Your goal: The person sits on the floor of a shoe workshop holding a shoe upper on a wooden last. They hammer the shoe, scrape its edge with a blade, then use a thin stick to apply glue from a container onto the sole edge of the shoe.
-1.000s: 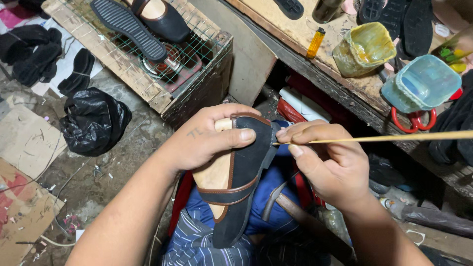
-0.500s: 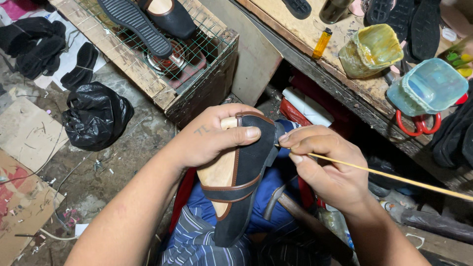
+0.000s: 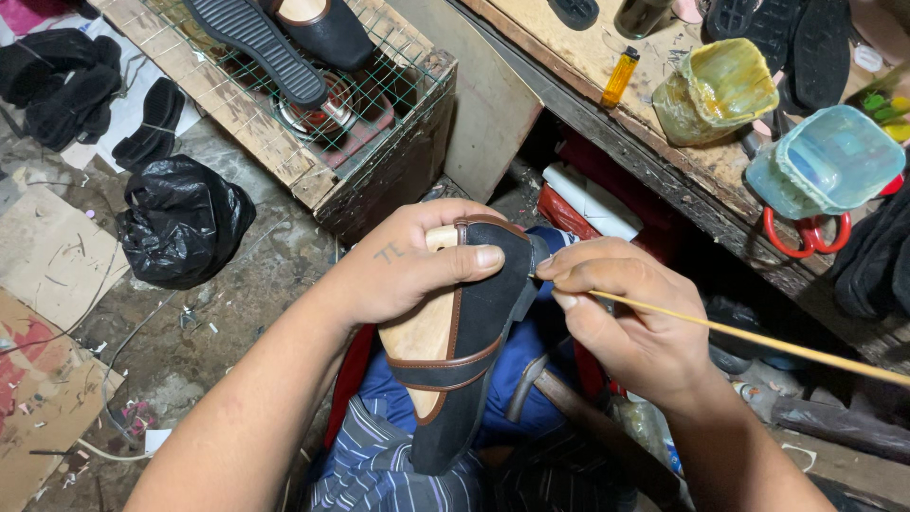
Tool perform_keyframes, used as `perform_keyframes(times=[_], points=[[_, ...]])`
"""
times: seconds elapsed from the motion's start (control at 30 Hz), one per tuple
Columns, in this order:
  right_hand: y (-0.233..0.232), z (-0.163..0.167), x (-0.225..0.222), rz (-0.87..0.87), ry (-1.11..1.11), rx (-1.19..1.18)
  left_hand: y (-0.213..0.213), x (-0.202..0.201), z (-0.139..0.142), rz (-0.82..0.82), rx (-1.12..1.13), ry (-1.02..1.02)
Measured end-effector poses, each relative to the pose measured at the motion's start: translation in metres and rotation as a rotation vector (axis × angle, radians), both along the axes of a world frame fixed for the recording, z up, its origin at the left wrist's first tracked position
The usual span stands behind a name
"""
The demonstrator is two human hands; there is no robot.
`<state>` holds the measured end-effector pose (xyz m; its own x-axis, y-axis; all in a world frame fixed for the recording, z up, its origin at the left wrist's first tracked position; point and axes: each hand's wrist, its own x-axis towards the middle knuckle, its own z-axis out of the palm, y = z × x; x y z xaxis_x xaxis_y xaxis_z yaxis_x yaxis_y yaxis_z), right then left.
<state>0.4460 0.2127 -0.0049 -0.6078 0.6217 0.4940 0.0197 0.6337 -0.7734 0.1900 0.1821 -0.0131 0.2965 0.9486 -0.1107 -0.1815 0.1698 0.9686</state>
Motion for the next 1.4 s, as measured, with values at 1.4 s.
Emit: perform_keyframes(times=[1.4], points=[[-0.008, -0.005, 0.013, 0.057, 0.368, -0.369, -0.014, 0.005, 0.015, -0.055, 0.042, 0.023]])
